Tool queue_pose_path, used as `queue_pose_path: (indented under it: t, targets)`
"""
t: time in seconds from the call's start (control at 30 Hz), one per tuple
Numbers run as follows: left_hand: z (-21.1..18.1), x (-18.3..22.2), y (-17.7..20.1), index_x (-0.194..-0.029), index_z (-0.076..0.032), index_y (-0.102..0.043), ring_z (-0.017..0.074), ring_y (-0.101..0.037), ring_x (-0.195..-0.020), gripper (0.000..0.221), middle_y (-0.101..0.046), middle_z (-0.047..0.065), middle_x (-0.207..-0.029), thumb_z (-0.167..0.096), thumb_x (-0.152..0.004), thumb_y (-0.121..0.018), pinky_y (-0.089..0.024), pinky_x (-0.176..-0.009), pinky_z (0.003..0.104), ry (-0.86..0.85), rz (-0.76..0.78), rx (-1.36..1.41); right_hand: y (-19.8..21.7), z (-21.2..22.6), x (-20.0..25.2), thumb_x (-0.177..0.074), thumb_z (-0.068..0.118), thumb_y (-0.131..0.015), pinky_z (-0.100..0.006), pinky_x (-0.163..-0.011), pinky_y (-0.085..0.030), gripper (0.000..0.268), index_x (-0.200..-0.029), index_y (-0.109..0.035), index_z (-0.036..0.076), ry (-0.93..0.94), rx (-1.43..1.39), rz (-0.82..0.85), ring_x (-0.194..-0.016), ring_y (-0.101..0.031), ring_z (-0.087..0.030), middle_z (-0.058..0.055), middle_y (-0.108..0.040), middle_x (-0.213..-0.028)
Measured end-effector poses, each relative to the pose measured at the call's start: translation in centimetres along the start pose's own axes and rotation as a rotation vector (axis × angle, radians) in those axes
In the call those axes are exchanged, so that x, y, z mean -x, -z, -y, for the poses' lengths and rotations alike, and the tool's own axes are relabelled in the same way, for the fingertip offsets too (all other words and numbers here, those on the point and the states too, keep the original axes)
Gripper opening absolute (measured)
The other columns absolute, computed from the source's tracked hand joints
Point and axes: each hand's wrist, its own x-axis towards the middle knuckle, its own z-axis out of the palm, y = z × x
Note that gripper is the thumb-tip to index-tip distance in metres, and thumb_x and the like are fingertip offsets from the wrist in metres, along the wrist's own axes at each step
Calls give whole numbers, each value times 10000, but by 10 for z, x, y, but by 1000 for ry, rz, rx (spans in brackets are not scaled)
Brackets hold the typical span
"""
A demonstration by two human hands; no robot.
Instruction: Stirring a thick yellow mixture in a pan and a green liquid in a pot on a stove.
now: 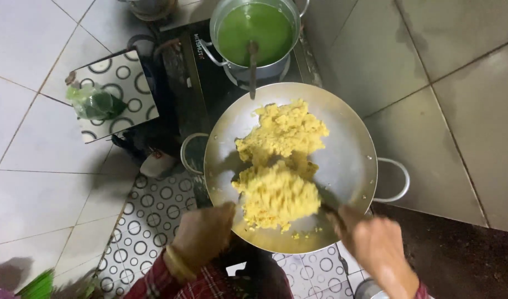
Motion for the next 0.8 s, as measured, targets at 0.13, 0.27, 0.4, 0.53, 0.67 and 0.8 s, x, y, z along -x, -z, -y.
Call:
queue_pose_path:
  t: [0.13,0.27,0.4,0.53,0.67,0.8]
  targets:
    - [-46,-32,4,-1341,-5,-478,75,-520,-407,304,-614,1,-632,-92,-1052,-522,-431,-301,239,32,117,231,-111,34,-7,-1003,468,-560,-421,-317,-363,314,-780,-578,248,83,242,-524,-354,-524,-209,57,-513,-510]
    - [-63,-79,8,-1282,-89,-313,231,-608,-501,402,-591,13,-582,-149,-944,-520,-511,-405,410,92,-171,256,-125,41,-79,-934,238,-576,-384,-422,-452,227,-1125,-679,173,-31,292,-120,-492,-615,-169,46,-638,-574]
    - [-30,-43,56,-919,-199,-678,326,-747,-630,112,-714,37,-666,-189,-850,-590,-565,-487,480,102,-270,108,15,10,-48,-953,443,-605,-549,-698,-607,342,-1035,-781,162,-94,-142,-38,-788,-778,-408,-184,-789,-810]
    - [22,-8,31,-918,-251,-700,342,-743,-639,88,-729,37,-676,-227,-851,-648,-581,-532,486,156,-138,-8,15,-50,-28,-933,469,-615,-492,-803,-630,321,-1061,-806,246,-299,-111,111,-886,-794,-377,-146,-827,-863]
    - [43,-72,-7,-950,-215,-669,352,-759,-718,163,-745,79,-741,-317,-931,-543,-582,-608,529,204,-239,163,11,-50,-80,-958,397,-566,-502,-737,-616,318,-1015,-793,182,-364,-76,-69,-824,-770,-406,-168,-792,-803]
    - [-28,-170,-21,-909,-173,-624,312,-766,-668,119,-718,48,-686,-235,-915,-523,-593,-525,460,219,-476,291,-47,9,-169,-915,424,-624,-433,-576,-600,263,-938,-764,201,-114,-137,-290,-663,-757,-317,-99,-712,-641]
